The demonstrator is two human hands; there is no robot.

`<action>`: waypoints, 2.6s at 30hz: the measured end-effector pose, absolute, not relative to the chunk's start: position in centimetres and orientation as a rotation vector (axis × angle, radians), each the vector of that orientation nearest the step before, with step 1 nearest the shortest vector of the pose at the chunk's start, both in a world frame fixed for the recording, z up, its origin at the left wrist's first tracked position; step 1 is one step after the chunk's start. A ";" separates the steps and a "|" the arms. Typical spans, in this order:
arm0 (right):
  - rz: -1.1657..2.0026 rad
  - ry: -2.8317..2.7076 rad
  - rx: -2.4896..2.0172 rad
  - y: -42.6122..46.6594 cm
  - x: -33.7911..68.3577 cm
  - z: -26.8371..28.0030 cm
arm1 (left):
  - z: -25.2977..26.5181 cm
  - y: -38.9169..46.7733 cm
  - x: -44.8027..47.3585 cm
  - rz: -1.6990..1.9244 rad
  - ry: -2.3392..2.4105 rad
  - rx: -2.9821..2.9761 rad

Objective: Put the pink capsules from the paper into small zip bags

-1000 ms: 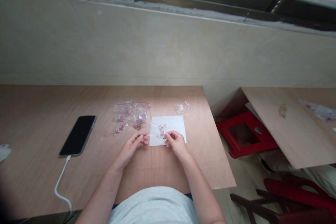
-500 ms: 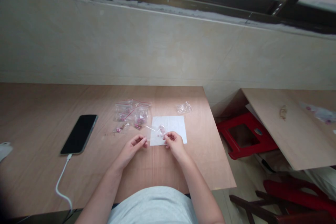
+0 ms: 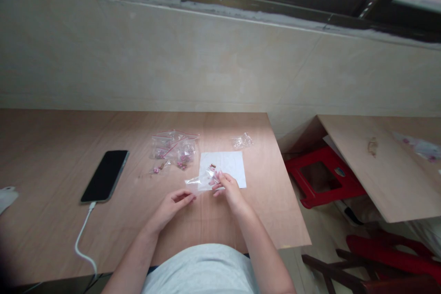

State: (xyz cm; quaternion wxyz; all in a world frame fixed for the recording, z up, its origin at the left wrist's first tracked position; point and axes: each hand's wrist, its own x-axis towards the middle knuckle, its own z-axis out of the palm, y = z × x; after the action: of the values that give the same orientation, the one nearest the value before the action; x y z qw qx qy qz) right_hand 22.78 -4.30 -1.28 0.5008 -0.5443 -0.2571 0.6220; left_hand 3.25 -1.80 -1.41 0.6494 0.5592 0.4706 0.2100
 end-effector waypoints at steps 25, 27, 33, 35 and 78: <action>1.068 -1.081 -1.557 -4.7 19.1 -1.0 | -0.1 -2.4 4.1 0.486 0.950 1.239; 1.075 -1.064 -1.570 -4.9 19.0 -1.2 | -0.2 -2.6 3.6 0.438 0.920 1.243; 1.127 -1.169 -1.585 -5.2 18.5 -1.0 | 1.3 -2.3 2.9 0.386 0.831 1.298; 1.159 -1.215 -1.578 -5.2 18.4 -0.6 | 1.5 -2.0 3.0 0.441 0.876 1.343; 1.508 -0.874 -1.343 -5.5 20.0 -0.2 | 1.0 -2.0 3.5 0.510 0.983 1.443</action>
State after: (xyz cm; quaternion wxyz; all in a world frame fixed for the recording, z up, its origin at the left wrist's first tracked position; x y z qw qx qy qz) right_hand 20.00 -5.52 -0.20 0.4533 -0.5441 -0.3542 0.6108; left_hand 3.54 -1.98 1.02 0.6140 0.6262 0.4265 0.2214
